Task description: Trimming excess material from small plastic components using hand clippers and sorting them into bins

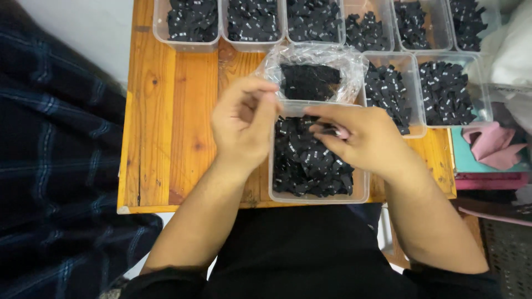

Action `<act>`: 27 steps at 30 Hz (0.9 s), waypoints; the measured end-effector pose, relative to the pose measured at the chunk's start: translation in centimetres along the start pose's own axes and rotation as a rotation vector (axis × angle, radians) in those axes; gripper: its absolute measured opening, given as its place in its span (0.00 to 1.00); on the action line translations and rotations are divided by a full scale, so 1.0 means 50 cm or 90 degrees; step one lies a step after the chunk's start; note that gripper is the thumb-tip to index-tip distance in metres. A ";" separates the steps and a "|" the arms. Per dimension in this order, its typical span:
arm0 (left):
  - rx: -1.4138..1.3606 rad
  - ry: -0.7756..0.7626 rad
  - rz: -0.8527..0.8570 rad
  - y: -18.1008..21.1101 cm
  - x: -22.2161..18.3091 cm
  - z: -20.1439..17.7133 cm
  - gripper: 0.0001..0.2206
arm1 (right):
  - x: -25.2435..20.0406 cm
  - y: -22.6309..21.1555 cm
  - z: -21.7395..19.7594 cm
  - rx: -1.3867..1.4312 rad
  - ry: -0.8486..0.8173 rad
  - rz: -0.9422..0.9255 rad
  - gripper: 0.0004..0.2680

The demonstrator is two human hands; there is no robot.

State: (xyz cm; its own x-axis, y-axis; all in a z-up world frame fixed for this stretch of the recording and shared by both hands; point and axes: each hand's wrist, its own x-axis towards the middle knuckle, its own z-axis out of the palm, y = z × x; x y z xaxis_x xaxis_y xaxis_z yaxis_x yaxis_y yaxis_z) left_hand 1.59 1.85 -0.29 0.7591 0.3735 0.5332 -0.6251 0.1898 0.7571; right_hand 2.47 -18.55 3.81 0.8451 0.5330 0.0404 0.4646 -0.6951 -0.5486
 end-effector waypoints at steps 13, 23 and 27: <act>0.081 -0.275 -0.184 0.001 -0.017 -0.010 0.14 | 0.008 0.038 0.043 -0.077 0.407 -0.399 0.08; 0.210 -0.265 -0.047 0.020 -0.014 -0.003 0.14 | 0.012 0.006 0.008 0.385 0.270 -0.047 0.17; 0.220 -0.251 -0.027 0.009 -0.016 -0.003 0.14 | 0.027 0.008 0.024 0.415 0.268 -0.045 0.18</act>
State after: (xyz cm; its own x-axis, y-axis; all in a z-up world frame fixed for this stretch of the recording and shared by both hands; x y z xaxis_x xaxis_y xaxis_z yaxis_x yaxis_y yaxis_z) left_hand 0.70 1.78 -0.44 0.8348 -0.0109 0.5505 -0.5465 -0.1375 0.8261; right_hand 3.48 -17.54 2.62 0.9092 0.2461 0.3359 0.3822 -0.1734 -0.9076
